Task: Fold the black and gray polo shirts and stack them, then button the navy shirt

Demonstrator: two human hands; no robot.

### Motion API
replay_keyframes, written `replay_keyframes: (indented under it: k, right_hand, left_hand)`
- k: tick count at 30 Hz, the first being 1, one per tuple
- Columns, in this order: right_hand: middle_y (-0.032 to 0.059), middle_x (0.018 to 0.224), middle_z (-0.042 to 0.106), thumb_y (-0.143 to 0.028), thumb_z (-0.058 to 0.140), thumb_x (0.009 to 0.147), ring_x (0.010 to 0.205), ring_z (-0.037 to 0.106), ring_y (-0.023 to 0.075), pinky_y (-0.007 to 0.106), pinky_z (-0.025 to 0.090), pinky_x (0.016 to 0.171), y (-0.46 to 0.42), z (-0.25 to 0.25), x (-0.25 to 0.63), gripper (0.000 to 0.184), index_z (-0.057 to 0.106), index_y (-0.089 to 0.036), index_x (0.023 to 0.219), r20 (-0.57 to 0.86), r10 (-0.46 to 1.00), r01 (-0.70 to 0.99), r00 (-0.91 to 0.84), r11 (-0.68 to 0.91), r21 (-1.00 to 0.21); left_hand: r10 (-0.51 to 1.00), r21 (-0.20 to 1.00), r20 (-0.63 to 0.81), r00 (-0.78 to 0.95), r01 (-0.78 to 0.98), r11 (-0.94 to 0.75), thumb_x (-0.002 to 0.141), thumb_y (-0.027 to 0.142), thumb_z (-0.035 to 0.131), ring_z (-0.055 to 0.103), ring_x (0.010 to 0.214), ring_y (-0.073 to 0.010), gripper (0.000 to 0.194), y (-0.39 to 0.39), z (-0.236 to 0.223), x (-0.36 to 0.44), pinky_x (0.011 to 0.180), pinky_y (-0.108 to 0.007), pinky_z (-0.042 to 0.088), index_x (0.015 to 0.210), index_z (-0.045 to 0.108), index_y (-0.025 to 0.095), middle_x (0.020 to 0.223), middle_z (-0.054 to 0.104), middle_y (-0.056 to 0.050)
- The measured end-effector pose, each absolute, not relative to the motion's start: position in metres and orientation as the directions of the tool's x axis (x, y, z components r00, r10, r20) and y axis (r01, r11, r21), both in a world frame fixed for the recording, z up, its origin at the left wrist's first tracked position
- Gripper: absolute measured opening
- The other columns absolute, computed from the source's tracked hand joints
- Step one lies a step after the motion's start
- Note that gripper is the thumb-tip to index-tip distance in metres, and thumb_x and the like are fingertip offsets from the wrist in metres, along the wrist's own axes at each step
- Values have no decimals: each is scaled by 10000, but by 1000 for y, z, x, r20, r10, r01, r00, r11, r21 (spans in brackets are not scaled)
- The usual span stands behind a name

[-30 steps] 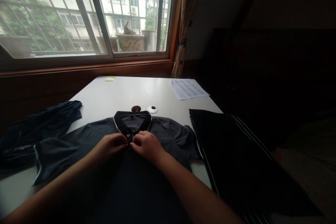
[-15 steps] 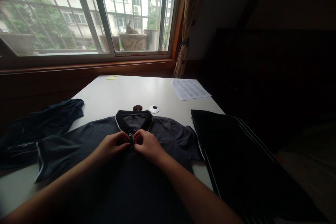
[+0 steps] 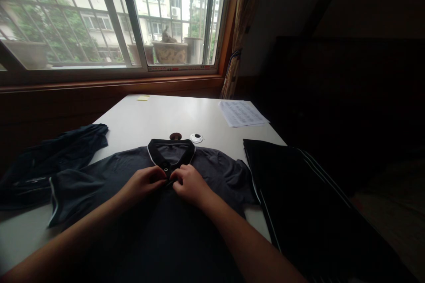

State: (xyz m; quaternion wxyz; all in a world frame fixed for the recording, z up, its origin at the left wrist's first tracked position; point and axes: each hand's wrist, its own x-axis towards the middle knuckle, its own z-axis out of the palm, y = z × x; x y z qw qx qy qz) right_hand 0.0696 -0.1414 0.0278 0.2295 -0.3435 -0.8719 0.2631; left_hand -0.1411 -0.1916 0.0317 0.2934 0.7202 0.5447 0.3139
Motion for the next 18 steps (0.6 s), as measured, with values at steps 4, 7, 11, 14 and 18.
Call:
replay_keyframes:
  k: [4,7,11,14,18]
  right_hand:
    - [28,912,600,-104,595,799,814,564,162,260,417,744,-140,28,74,176,648,-197,939,257,670,516,-696,716,-470]
    - [20,923,619,-152,595,830,748,567,149,253,374,671,-139,30,76,136,605,-216,950,212,669,563,-712,725,-398]
    - [-1,832,642,-175,598,854,705,581,147,249,321,627,-137,30,76,103,571,-228,938,166,696,609,-699,701,-372]
    - [-12,782,640,-175,591,874,687,587,141,243,313,617,-137,30,76,64,563,-230,892,176,715,619,-676,681,-391]
    - [-15,796,642,-178,600,879,696,601,143,238,356,625,-136,27,76,62,582,-236,888,205,723,605,-660,673,-425]
  left_hand:
    - [966,761,141,214,601,-245,855,246,659,648,774,-162,84,-191,32,-141,700,-256,461,906,696,190,856,714,-10]
    - [964,755,145,224,605,-254,865,247,649,639,766,-158,81,-191,31,-141,689,-256,457,905,690,191,852,705,-9]
    - [957,725,168,235,629,-281,873,241,642,635,780,-160,71,-192,29,-141,704,-264,465,907,680,190,874,692,-16]
    - [944,677,197,263,660,-325,889,246,633,632,816,-167,83,-194,30,-140,735,-275,479,936,684,200,928,669,-26]
    - [930,606,188,317,707,-364,924,323,622,631,899,-192,166,-196,30,-139,782,-298,503,1033,709,232,1021,638,-50]
